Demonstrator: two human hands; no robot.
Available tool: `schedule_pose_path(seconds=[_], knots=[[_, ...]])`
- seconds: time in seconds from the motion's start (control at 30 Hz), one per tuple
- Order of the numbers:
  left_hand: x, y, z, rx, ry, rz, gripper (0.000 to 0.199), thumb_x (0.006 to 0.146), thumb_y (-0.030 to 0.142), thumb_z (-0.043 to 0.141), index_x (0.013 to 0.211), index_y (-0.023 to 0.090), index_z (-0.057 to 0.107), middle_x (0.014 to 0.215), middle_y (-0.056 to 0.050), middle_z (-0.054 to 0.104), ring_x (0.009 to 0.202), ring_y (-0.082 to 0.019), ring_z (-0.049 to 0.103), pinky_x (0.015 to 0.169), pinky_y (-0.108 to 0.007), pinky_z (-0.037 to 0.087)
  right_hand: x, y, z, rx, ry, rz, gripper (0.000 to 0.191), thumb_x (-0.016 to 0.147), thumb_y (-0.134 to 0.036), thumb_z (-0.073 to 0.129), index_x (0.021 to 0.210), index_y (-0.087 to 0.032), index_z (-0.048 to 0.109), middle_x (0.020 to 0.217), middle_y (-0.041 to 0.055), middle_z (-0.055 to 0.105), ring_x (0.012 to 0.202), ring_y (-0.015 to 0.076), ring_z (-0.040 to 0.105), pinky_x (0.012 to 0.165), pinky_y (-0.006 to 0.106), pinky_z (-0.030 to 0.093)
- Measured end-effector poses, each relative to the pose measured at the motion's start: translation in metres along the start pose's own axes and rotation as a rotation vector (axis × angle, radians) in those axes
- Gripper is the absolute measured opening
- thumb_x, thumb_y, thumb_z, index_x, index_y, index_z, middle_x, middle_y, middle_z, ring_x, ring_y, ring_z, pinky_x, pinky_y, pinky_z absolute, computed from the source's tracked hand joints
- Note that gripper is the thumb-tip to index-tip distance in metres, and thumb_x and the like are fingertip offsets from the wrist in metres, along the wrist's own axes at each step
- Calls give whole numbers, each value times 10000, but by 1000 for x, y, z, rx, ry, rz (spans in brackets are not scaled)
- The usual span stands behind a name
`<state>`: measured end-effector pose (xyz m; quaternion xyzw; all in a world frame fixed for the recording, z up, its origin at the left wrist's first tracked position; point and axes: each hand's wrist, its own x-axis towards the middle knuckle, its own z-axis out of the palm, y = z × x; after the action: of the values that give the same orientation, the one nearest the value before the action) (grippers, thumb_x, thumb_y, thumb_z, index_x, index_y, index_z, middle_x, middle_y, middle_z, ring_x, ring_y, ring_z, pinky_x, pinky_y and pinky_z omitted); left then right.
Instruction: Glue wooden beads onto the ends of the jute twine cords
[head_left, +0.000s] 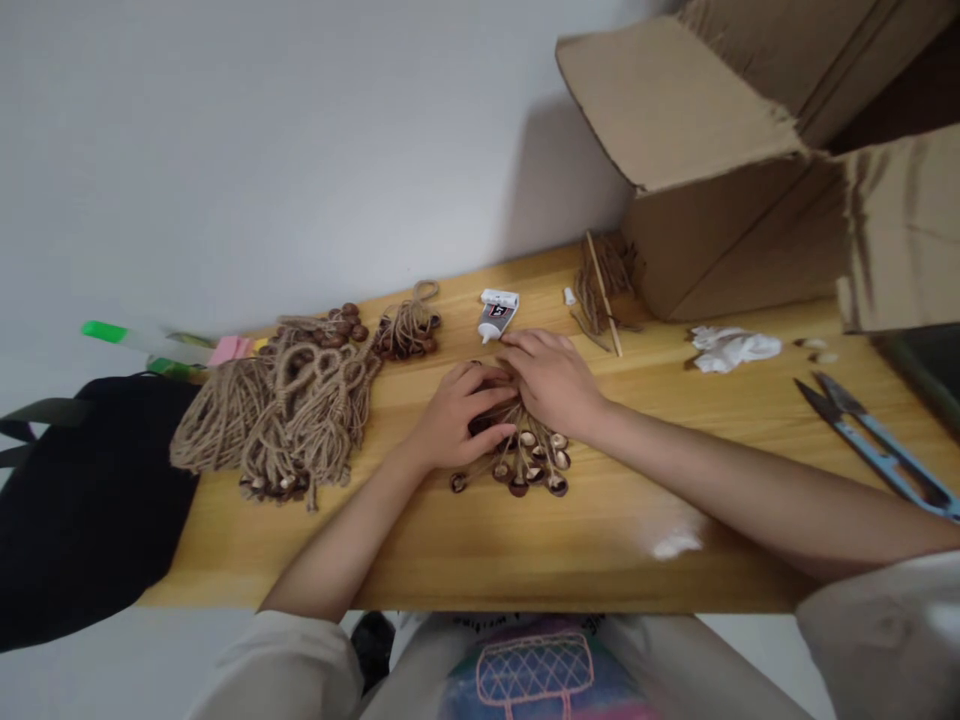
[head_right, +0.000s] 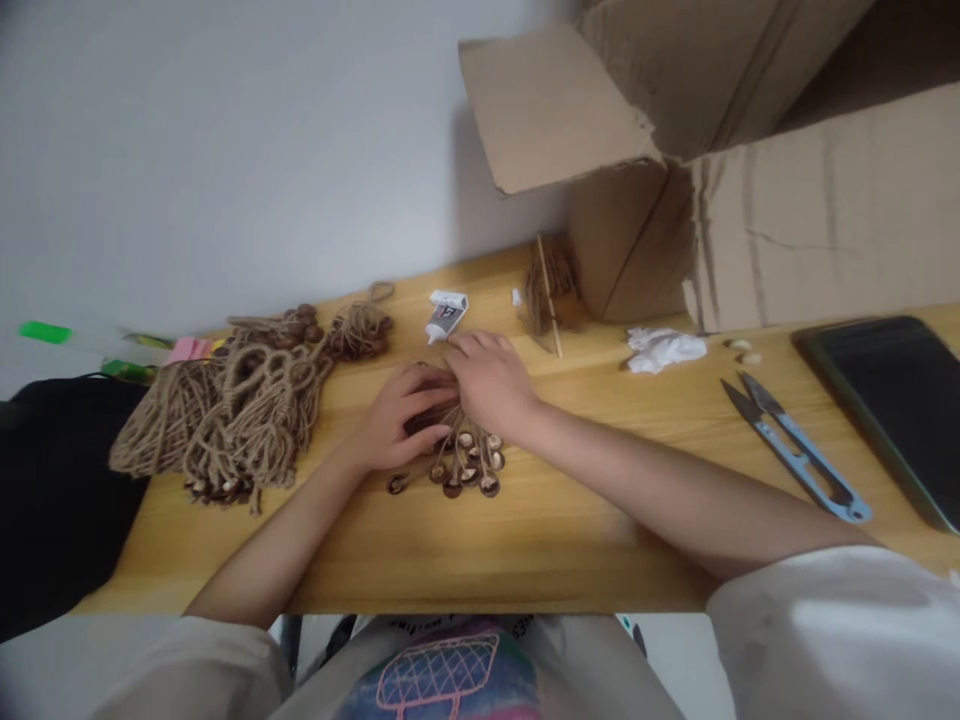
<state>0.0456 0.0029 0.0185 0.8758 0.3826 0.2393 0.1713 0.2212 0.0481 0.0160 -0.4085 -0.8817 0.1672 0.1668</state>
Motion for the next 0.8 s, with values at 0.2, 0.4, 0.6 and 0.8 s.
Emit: schedule_pose_path(seconds=[0.2,0.4,0.6,0.8], knots=[[0,0,0,26,-37,-4,378,849,433,537,1075,150,647,1169,-145,561,1056,-255,500,922,-437,398,1,1,2,-2,19,-11,281,860,-127,444,1062,-127,639,1256,105,567,1131,255,454,928,378,333],[-1,-2,0,10,-57,-14,379,838,440,555,1090,173,649,1186,-134,548,1057,-257,491,924,-441,395,0,3,3,9,29,-16,279,841,-107,450,1042,-128,641,1251,110,567,1117,257,456,917,388,333],[0,-2,-3,-105,-25,-65,283,851,386,558,1001,179,680,1134,-119,580,1077,-239,512,944,-424,407,-1,2,3,11,38,-22,267,840,-110,455,1020,-140,649,1240,107,572,1107,253,459,906,381,334],[1,-2,-2,-110,-2,-69,262,853,357,560,1011,180,670,1106,-114,591,1061,-231,524,932,-421,422,0,2,2,12,27,-16,276,843,-111,448,1038,-135,642,1237,108,573,1103,255,458,903,386,331]])
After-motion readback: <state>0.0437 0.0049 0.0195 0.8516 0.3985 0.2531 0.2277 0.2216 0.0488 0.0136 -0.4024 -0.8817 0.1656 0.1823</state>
